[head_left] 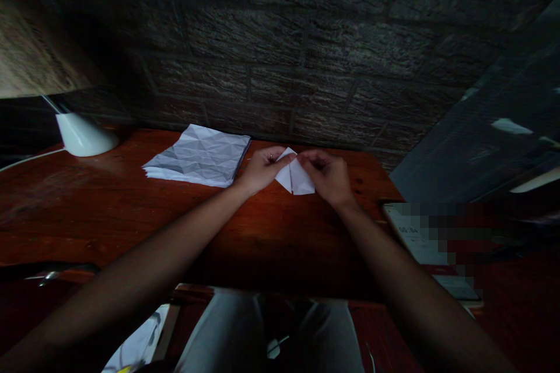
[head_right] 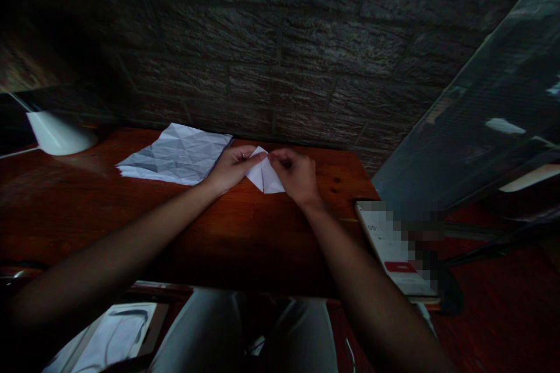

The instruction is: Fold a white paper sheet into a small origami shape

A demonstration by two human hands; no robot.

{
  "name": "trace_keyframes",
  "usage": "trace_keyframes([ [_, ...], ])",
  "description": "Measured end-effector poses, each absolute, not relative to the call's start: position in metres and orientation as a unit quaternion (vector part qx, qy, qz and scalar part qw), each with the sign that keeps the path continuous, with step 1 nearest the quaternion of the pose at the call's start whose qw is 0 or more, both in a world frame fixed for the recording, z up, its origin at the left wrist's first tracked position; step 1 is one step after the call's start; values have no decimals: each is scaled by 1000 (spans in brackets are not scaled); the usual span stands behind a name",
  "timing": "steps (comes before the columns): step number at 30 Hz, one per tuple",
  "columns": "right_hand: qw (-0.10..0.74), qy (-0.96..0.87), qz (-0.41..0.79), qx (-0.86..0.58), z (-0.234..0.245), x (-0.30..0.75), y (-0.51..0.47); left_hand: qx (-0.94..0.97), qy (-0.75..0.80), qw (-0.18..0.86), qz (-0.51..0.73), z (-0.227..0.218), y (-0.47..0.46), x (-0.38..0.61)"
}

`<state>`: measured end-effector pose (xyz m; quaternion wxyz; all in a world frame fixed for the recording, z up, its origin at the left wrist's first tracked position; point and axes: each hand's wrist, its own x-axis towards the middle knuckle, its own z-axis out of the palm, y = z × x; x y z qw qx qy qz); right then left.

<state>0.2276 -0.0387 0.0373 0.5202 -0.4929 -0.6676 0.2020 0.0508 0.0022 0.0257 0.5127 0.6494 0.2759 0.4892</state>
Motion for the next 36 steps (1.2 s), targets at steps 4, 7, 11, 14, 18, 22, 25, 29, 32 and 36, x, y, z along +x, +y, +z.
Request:
trace_keyframes([
  [4,523,-669,200,-488,38,227,-39,627,279,533,494,26,2,52],
  [7,525,-671,199,-484,37,227,-39,615,284,537,502,27,2,52],
  [11,524,-670,196,-488,38,226,-40,611,288,536,507,28,2,52],
  [14,529,-666,202,-486,39,225,-41,604,284,538,514,28,3,53],
  [18,530,-655,261,-472,41,227,-39,578,286,539,541,27,5,52],
  [22,510,-657,328,-449,43,231,-37,567,295,538,550,28,8,50],
  [25,516,-653,317,-454,42,232,-37,565,289,549,543,29,8,48],
  [29,528,-646,291,-468,41,232,-37,595,292,558,500,29,8,46],
  [32,532,-643,277,-477,41,231,-37,609,293,556,484,28,8,46],
  [36,545,-621,321,-463,42,231,-36,611,294,544,493,27,9,45],
])
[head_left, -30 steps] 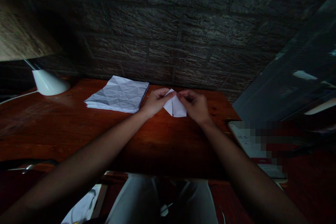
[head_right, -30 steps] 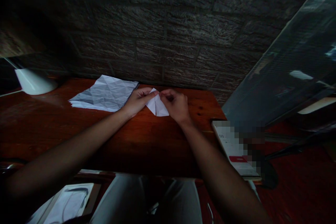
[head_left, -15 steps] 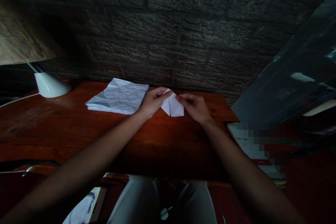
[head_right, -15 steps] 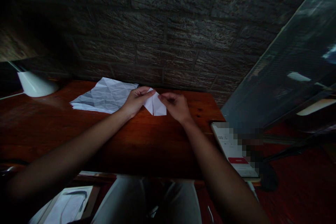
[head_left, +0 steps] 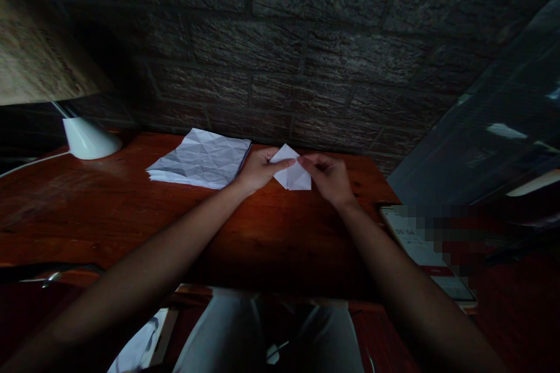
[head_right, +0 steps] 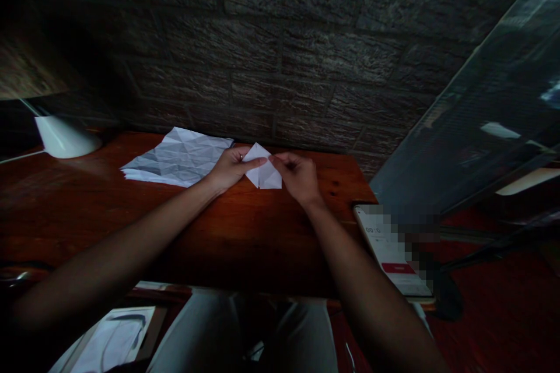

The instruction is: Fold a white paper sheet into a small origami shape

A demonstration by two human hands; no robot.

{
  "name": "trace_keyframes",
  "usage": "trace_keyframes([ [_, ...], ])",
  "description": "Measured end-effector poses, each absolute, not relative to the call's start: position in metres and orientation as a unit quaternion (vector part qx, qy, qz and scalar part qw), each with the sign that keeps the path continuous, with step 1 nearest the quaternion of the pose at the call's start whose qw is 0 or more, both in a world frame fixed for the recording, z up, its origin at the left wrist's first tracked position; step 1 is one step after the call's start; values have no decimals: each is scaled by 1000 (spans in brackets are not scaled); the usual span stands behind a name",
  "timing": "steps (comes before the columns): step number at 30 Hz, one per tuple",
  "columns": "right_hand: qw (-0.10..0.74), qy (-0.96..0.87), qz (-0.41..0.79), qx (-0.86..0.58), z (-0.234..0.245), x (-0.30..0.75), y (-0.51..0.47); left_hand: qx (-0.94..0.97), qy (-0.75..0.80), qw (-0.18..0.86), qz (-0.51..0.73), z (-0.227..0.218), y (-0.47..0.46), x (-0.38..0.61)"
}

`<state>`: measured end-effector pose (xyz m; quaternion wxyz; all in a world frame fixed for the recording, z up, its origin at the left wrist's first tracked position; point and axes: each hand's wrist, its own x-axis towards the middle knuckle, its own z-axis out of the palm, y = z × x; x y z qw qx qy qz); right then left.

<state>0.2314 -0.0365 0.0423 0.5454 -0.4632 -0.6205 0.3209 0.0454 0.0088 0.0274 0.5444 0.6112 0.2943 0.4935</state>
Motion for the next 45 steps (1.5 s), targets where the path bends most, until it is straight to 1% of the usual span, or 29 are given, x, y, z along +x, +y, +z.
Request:
trace_keyframes([
  [5,516,-599,428,-438,43,234,-36,613,290,539,499,30,7,44],
  [7,517,-593,435,-438,44,233,-37,607,290,541,504,31,7,45],
  [13,507,-608,402,-460,46,227,-40,568,322,546,524,32,5,47],
  [15,483,-616,413,-465,45,227,-41,562,322,545,532,32,4,48],
  [19,398,-636,484,-451,44,227,-43,553,326,533,551,33,4,49],
  [21,383,-647,494,-437,44,227,-44,549,338,531,550,34,4,47],
  [25,383,-659,480,-434,46,229,-45,565,333,547,520,36,7,43],
  [30,394,-639,460,-474,45,234,-42,616,289,572,457,34,10,39],
  [34,411,-626,447,-489,43,234,-39,616,286,560,475,30,14,40],
  [39,446,-604,451,-483,41,234,-36,593,280,594,467,28,15,40],
  [45,455,-577,491,-468,37,230,-35,608,297,533,509,25,15,43],
])
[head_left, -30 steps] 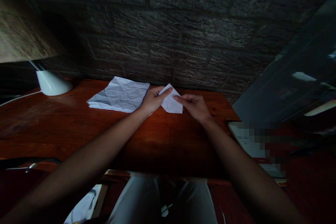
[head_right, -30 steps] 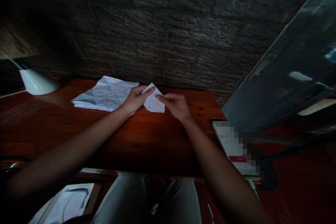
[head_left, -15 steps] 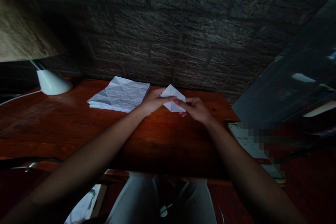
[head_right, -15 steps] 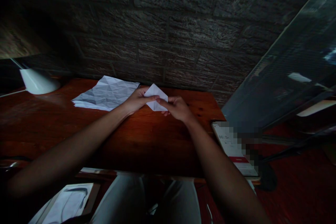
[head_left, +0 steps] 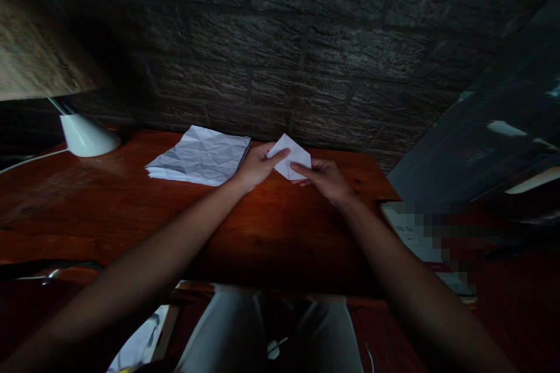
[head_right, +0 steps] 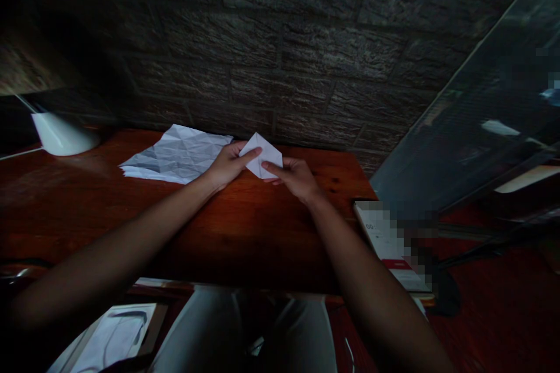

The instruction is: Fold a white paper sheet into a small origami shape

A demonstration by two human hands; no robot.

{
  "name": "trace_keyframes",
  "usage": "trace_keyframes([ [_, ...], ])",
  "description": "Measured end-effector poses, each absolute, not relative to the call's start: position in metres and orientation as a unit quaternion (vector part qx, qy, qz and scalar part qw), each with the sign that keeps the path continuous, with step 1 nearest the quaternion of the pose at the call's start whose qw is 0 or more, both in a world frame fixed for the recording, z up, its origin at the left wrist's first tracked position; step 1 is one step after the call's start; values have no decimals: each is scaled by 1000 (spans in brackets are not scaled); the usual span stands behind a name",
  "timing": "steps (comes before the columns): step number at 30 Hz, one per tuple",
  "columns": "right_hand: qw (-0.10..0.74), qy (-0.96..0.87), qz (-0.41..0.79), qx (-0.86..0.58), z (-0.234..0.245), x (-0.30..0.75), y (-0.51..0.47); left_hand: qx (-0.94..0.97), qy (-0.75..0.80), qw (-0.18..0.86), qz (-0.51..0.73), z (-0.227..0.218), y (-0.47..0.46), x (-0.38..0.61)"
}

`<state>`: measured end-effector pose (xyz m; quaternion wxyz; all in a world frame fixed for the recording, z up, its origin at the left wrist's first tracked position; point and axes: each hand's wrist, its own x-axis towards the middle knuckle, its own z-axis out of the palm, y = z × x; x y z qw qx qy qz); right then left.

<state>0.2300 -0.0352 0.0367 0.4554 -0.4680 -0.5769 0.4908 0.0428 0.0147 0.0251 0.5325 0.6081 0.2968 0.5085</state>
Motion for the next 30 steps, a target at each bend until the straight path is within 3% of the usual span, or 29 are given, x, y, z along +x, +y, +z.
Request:
trace_keyframes([
  [13,489,-540,505,-464,31,222,-36,603,314,503,534,30,9,46],
  [24,437,-537,537,-483,36,225,-38,560,332,537,536,34,14,41],
  [30,451,-542,531,-470,39,228,-38,551,312,531,564,36,13,43],
])
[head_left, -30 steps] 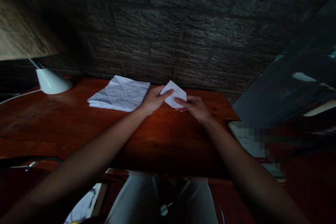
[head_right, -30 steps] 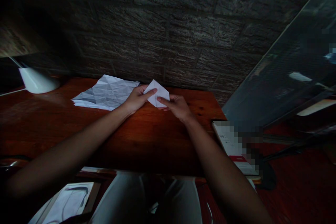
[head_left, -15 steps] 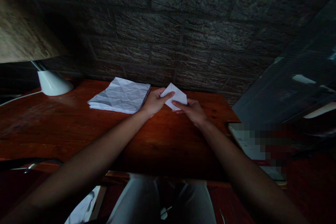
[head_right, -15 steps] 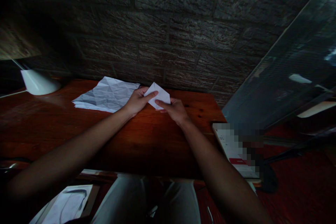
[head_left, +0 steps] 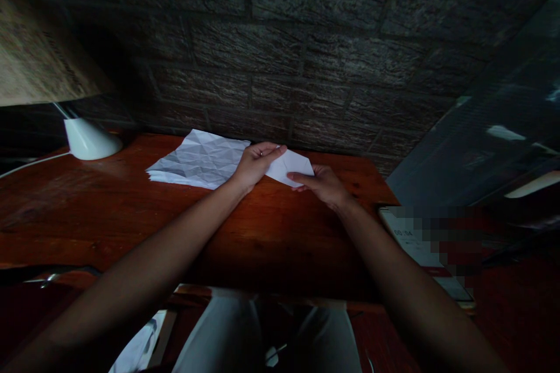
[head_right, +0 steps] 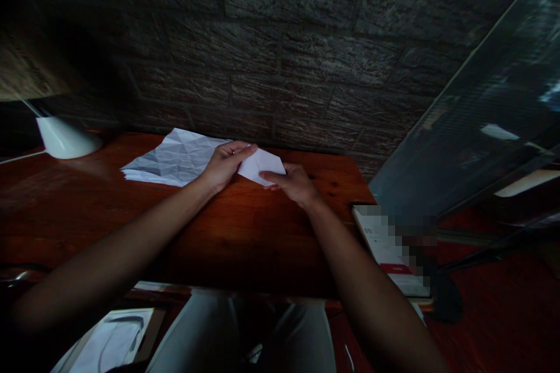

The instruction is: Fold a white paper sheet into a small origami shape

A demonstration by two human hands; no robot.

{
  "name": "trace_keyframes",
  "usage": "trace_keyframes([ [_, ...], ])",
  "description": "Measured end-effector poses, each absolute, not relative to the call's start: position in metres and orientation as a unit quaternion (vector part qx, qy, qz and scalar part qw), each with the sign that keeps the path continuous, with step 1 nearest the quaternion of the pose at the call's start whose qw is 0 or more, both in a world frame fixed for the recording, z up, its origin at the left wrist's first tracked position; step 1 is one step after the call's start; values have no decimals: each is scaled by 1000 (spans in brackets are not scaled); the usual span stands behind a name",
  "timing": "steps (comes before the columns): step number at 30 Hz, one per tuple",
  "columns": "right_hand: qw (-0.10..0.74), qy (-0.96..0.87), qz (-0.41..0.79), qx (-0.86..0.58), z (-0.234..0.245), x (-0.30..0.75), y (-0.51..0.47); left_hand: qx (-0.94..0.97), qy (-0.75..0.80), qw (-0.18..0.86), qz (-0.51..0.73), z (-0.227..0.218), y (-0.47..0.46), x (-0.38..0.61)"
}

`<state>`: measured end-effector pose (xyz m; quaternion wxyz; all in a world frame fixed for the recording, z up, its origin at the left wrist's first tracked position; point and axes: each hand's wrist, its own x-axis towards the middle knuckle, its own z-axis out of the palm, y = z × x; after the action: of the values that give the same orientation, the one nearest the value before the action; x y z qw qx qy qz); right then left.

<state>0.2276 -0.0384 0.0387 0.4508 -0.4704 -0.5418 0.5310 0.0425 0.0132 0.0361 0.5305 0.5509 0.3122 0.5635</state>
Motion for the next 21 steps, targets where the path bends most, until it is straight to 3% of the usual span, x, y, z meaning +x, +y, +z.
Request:
trace_keyframes([
  [13,446,-549,524,-474,36,230,-36,512,305,604,529,35,15,41],
  [21,447,-548,524,-475,35,231,-36,543,315,550,551,30,22,40],
])
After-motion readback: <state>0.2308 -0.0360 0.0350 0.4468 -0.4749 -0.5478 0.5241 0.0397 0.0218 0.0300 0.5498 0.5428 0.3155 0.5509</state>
